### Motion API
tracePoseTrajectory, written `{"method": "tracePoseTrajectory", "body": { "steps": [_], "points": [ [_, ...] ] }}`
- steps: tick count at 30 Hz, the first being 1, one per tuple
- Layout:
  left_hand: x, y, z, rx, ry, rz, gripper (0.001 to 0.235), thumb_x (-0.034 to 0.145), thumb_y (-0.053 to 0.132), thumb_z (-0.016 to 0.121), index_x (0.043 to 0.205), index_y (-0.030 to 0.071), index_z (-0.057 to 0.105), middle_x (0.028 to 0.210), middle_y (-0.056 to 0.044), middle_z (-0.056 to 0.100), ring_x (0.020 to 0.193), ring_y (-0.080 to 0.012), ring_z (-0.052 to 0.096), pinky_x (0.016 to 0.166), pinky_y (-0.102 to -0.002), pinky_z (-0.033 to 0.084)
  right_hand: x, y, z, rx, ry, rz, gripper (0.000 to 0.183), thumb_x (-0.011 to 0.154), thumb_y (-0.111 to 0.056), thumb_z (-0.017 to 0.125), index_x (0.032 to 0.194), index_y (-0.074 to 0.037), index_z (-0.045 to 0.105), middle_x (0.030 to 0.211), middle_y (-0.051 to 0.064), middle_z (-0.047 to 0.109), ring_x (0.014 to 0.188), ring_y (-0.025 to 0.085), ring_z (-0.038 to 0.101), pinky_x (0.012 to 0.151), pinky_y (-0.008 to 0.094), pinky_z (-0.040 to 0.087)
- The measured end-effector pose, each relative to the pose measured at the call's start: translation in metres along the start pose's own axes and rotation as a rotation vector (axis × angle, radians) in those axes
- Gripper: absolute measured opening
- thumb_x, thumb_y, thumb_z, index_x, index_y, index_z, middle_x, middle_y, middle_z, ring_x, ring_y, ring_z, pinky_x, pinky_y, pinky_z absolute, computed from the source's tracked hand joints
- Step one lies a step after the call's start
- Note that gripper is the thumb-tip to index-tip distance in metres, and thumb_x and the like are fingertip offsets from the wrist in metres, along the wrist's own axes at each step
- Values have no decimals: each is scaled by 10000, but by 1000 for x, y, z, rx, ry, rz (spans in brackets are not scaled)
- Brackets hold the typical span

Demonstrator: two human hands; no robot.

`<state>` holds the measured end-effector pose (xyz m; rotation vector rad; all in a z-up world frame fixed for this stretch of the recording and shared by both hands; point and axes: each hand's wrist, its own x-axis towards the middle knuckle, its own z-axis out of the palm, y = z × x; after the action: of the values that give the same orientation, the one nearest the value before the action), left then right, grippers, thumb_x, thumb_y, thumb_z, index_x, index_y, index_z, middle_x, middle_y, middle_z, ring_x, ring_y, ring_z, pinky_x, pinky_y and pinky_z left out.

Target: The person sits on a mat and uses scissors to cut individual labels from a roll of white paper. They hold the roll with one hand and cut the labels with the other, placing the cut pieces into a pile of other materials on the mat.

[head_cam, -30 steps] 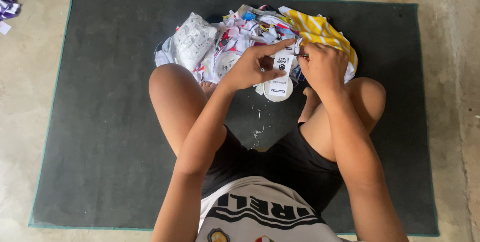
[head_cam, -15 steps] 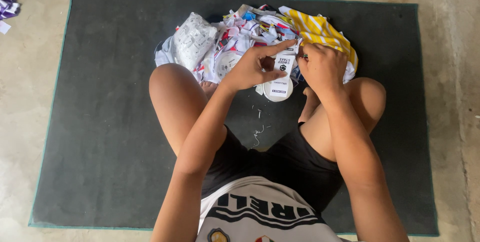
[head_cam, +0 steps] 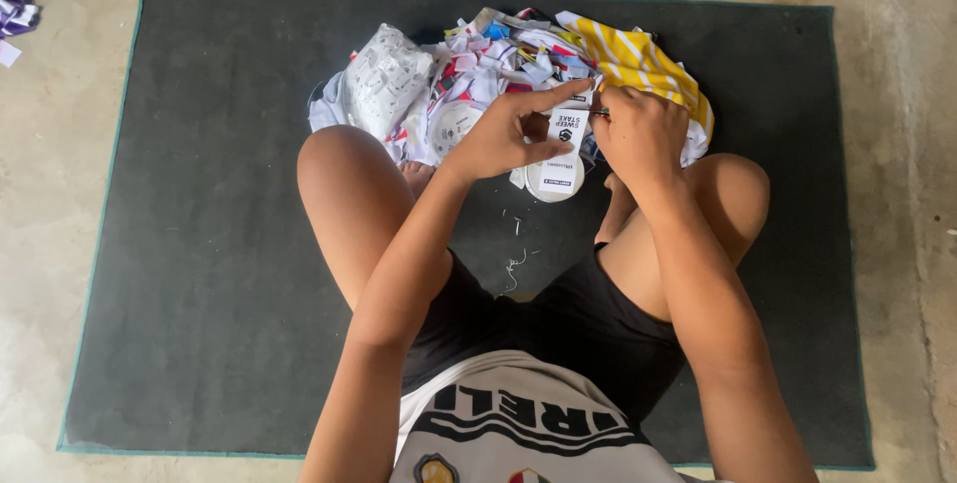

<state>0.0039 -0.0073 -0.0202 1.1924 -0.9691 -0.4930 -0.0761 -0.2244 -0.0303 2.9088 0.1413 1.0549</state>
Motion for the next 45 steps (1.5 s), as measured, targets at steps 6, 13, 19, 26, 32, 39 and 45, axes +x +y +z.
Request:
{"method": "tracePoseTrajectory", "body": {
  "steps": [6,13,19,26,32,39,45],
  "points": [
    [-1,15,2,8,4,-12,679,882,-55,812,1483,150,569,587,-51,576,566,-89,557,592,-216,481,-2,1,2,17,-12,-12,155,733,-161,733,705,-192,583,604,-24,549,581,272,659,503,366,529],
    [-1,5,3,0,6,-16,687,879,-55,816,1485,154,567,592,-51,574,568,-93,555,581,-217,471,-4,0,4,27,-2,-1,158,729,-150,725,696,-198,578,597,-33,546,577,273,659,502,363,532],
    [-1,7,3,2,3,-7,696,877,-69,813,1491,144,563,618,-54,592,578,-84,553,579,-214,471,-2,-2,3,-11,0,-8,151,713,-171,734,704,-207,588,598,-30,545,565,263,657,492,371,531],
    [0,7,2,-15,6,-8,690,867,-70,818,1478,130,570,647,-61,612,591,-91,574,586,-225,492,0,-6,-1,-30,5,-8,165,717,-152,732,677,-201,580,580,-36,535,549,260,652,497,351,531],
    [-1,-5,-2,-4,22,-4,700,868,-69,808,1487,147,563,692,-80,638,604,-100,587,571,-230,497,4,3,-3,41,9,59,155,751,-204,789,704,-182,643,575,1,566,557,295,660,506,391,537],
    [0,1,2,-16,36,-19,741,856,-91,803,1499,173,546,872,-93,705,706,-111,622,610,-258,553,1,12,5,1040,-117,611,336,1027,-267,817,793,-97,644,618,47,662,485,60,546,437,215,421],
    [2,-13,9,57,32,-7,753,828,-86,819,1487,163,554,941,-160,730,739,-183,703,609,-289,565,3,-10,6,1532,-262,859,167,1000,-90,728,888,-30,620,539,97,545,365,44,417,385,179,347]
  ]
}}
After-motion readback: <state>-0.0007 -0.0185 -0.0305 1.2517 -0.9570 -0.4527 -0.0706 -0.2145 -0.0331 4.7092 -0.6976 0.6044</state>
